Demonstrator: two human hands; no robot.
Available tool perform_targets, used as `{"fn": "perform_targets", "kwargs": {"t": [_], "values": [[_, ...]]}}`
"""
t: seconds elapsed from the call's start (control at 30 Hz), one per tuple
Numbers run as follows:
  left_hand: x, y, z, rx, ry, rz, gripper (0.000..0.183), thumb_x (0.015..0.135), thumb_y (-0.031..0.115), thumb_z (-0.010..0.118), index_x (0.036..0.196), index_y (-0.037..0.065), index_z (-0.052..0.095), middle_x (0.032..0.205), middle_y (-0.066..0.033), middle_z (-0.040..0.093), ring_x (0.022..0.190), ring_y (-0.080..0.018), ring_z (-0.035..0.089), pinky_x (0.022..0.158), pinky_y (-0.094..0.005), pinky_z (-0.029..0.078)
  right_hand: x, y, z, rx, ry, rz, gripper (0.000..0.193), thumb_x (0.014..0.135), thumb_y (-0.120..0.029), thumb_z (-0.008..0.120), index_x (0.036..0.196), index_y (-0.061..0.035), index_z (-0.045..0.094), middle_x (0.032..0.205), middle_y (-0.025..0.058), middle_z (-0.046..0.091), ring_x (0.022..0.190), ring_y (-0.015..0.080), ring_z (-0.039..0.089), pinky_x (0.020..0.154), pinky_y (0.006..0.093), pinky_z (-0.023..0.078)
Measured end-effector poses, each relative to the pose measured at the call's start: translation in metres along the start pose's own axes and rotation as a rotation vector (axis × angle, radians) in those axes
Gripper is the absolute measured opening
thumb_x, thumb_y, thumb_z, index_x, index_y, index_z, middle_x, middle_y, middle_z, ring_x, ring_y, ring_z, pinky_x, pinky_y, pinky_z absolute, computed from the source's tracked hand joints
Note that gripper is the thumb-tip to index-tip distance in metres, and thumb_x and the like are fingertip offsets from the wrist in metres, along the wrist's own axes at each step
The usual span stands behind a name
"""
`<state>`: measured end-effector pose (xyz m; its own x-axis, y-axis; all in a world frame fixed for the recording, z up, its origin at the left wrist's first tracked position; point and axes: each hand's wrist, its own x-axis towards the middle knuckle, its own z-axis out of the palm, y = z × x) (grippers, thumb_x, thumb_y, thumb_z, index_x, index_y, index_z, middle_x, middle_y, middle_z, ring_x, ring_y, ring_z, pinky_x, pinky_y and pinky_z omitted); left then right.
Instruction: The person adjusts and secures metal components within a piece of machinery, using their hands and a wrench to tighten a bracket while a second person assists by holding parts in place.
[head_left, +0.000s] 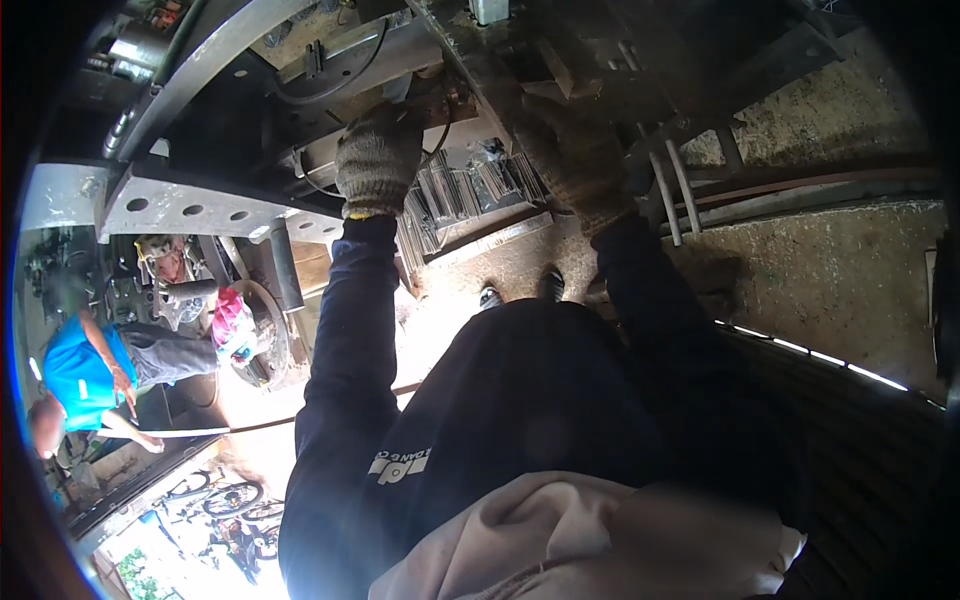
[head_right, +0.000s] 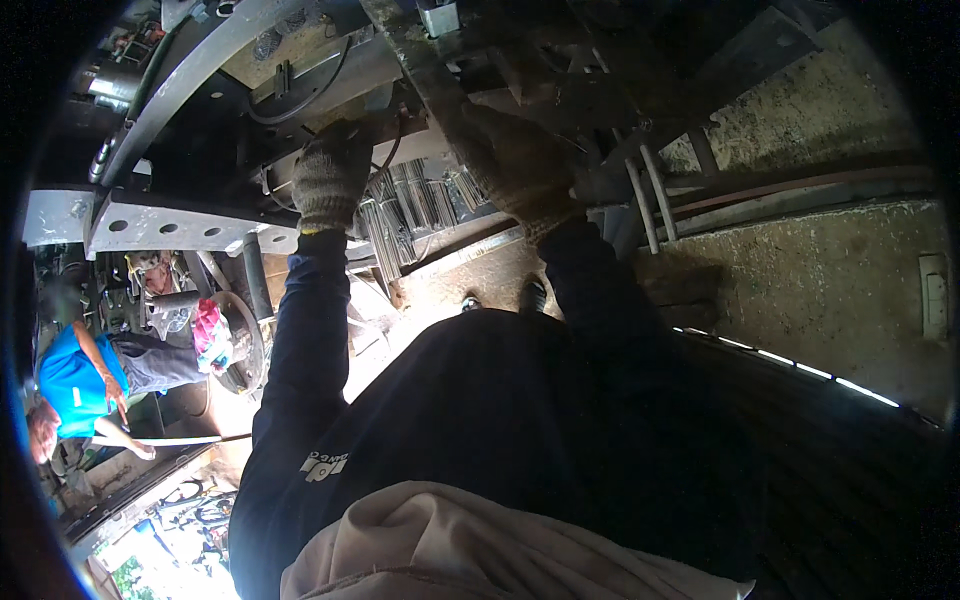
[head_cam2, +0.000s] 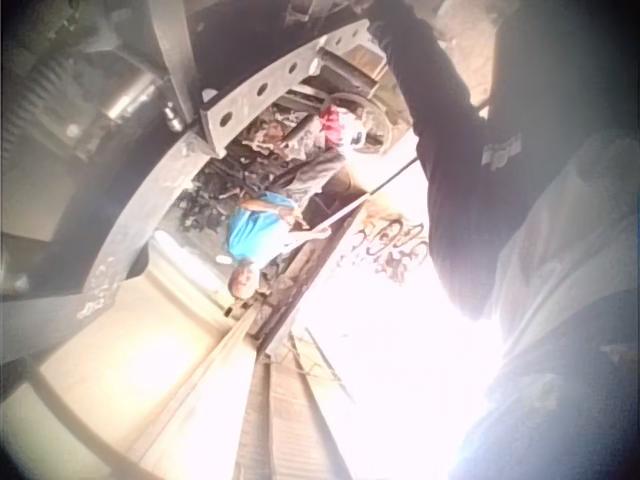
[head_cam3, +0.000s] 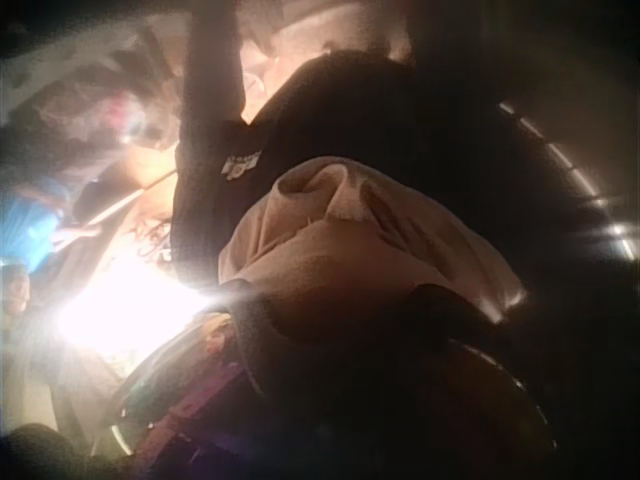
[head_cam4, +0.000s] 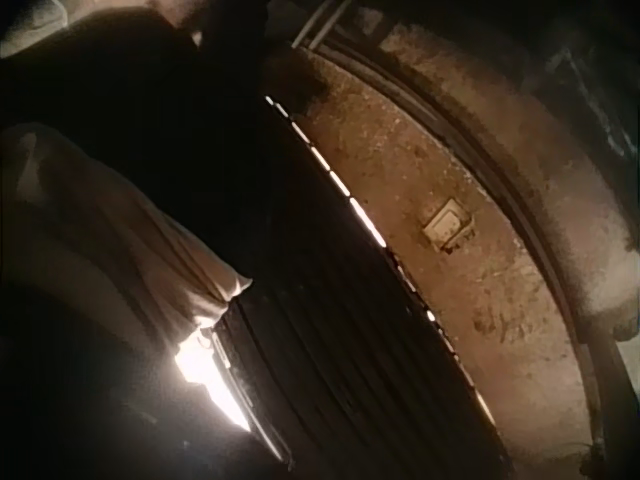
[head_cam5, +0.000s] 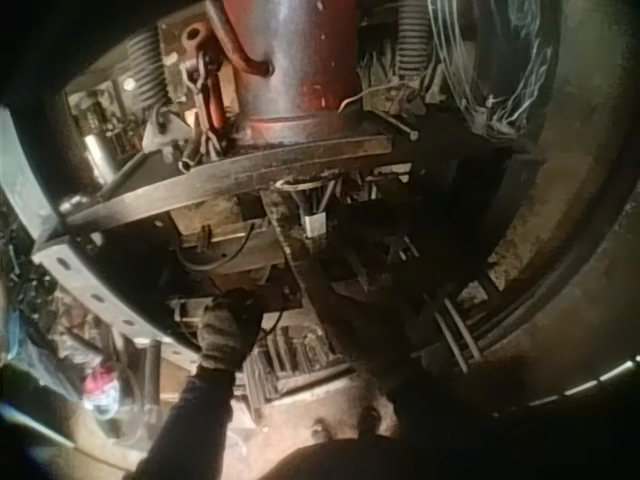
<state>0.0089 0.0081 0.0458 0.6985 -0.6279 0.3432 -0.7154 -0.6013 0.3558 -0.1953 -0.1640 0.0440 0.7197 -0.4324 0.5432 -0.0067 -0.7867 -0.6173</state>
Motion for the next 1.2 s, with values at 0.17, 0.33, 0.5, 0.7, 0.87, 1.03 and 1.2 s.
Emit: {"fn": "perform_targets", "kwargs": {"t": [0.17, 0.33, 0.5, 0.7, 0.87, 1.03, 1.2], "values": [[-0.002, -0.006, 0.006, -0.023, 0.092, 0.091, 0.033, 0.092, 0.040, 0.062, 0.101, 0.012, 0.077, 0.101, -0.0162, 0.074, 0.095, -0.0383, 0.071, 0.082, -0.0485, 0.055, 0.000, 0.003, 0.006, -0.064, -0.034, -0.004, 0.037, 0.097, -0.030, 0.070, 0.124, -0.0045, 0.070, 0.113, 0.0176, 0.074, 0.096, 0.0323, 0.073, 0.086, 0.0422, 0.057], [-0.002, -0.001, 0.003, -0.068, 0.070, 0.032, 0.032, 0.091, 0.039, 0.063, 0.097, 0.011, 0.078, 0.098, -0.0173, 0.074, 0.091, -0.0389, 0.071, 0.079, -0.0494, 0.055, -0.004, 0.008, 0.007, -0.120, -0.069, -0.011, 0.040, 0.098, -0.031, 0.068, 0.129, -0.0065, 0.067, 0.121, 0.0175, 0.071, 0.107, 0.0334, 0.069, 0.093, 0.0433, 0.054], [-0.002, -0.004, 0.004, -0.086, 0.095, 0.069, 0.033, 0.091, 0.038, 0.063, 0.101, 0.011, 0.078, 0.100, -0.0175, 0.074, 0.092, -0.0390, 0.071, 0.081, -0.0494, 0.055, -0.009, 0.004, 0.007, -0.107, -0.097, 0.035, 0.044, 0.099, -0.030, 0.068, 0.137, -0.0089, 0.063, 0.127, 0.0180, 0.069, 0.115, 0.0341, 0.066, 0.098, 0.0433, 0.052], [-0.005, -0.004, 0.000, -0.092, 0.051, 0.041, 0.034, 0.094, 0.040, 0.059, 0.108, 0.015, 0.077, 0.104, -0.0162, 0.074, 0.098, -0.0387, 0.071, 0.084, -0.0482, 0.055, -0.023, 0.014, 0.020, -0.039, -0.022, 0.029, 0.048, 0.099, -0.030, 0.069, 0.141, -0.0108, 0.059, 0.131, 0.0192, 0.066, 0.120, 0.0339, 0.064, 0.101, 0.0422, 0.051], [-0.007, -0.004, -0.002, -0.131, 0.035, 0.032, 0.034, 0.094, 0.039, 0.059, 0.108, 0.014, 0.077, 0.103, -0.0168, 0.074, 0.098, -0.0387, 0.071, 0.084, -0.0483, 0.055, -0.028, 0.023, 0.031, -0.068, 0.042, 0.035, 0.049, 0.099, -0.031, 0.067, 0.144, -0.0137, 0.057, 0.128, 0.0200, 0.068, 0.114, 0.0352, 0.068, 0.095, 0.0418, 0.054], [-0.008, -0.003, -0.001, -0.158, 0.051, 0.038, 0.036, 0.094, 0.040, 0.060, 0.106, 0.011, 0.077, 0.101, -0.0182, 0.074, 0.096, -0.0388, 0.071, 0.081, -0.0490, 0.055, -0.029, 0.026, 0.033, -0.026, 0.016, 0.102, 0.045, 0.101, -0.029, 0.066, 0.141, -0.0091, 0.059, 0.136, 0.0189, 0.063, 0.124, 0.0331, 0.062, 0.104, 0.0415, 0.050], [-0.022, -0.024, -0.001, -0.051, 0.073, 0.033, 0.039, 0.093, 0.046, 0.067, 0.107, 0.012, 0.078, 0.098, -0.0238, 0.073, 0.096, -0.0362, 0.072, 0.082, -0.0471, 0.055, -0.017, -0.003, 0.052, 0.059, -0.057, 0.093, 0.046, 0.103, -0.031, 0.065, 0.142, -0.0075, 0.058, 0.142, 0.0185, 0.060, 0.131, 0.0312, 0.058, 0.110, 0.0403, 0.047]]}}
